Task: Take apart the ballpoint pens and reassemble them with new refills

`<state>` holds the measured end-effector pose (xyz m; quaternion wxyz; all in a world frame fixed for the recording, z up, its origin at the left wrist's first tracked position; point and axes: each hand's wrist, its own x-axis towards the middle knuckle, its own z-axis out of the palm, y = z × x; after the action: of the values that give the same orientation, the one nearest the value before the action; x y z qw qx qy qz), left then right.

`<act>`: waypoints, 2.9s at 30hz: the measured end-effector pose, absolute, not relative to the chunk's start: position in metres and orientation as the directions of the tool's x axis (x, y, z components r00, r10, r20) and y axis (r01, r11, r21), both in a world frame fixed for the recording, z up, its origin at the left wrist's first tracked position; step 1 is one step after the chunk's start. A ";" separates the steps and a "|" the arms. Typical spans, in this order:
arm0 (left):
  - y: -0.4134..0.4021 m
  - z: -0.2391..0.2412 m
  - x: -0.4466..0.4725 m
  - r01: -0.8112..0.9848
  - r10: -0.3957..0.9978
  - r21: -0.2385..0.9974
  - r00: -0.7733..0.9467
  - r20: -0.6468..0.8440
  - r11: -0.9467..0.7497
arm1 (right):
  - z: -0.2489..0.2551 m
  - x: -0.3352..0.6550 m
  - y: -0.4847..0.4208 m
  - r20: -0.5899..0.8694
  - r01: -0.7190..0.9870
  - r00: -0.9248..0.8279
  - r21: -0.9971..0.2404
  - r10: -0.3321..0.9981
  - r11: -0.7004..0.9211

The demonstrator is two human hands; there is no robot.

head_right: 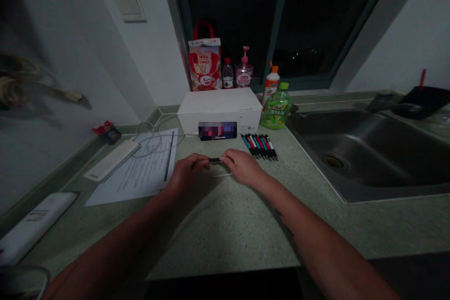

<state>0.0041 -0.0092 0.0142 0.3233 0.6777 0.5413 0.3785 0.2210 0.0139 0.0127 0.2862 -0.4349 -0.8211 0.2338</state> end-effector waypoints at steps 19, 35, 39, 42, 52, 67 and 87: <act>-0.001 0.010 0.003 0.342 0.993 0.938 0.119 0.012 -0.053 | 0.013 0.218 0.008 0.415 0.601 -0.434 -0.528 0.799 0.600; -0.002 0.003 0.005 0.325 0.987 0.937 0.133 0.092 -0.131 | 0.010 0.208 0.006 0.237 0.533 -0.380 -0.734 0.894 0.421; -0.003 0.002 0.006 0.334 0.983 0.930 0.151 0.108 -0.154 | 0.009 0.207 0.005 0.242 0.484 -0.359 -0.778 0.901 0.402; -0.005 0.004 0.007 0.321 0.980 0.934 0.167 0.107 -0.157 | 0.008 0.206 0.005 0.228 0.460 -0.407 -0.785 0.884 0.414; -0.001 0.007 -0.001 0.516 0.994 0.850 0.056 0.092 -0.108 | 0.011 0.211 0.006 0.313 0.517 -0.459 -0.667 0.831 0.537; -0.001 -0.006 -0.013 0.692 0.962 0.668 0.203 0.185 -0.274 | 0.015 0.207 -0.006 0.081 0.593 -0.674 -0.533 0.734 0.603; -0.004 0.009 -0.002 0.435 0.963 0.878 0.255 0.094 -0.201 | 0.017 0.215 0.003 0.349 0.617 -0.537 -0.459 0.768 0.639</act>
<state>-0.0018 -0.0045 0.0090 0.3820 0.6938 0.5038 0.3449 0.2148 0.0028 0.0165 0.2671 -0.4004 -0.8651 0.1416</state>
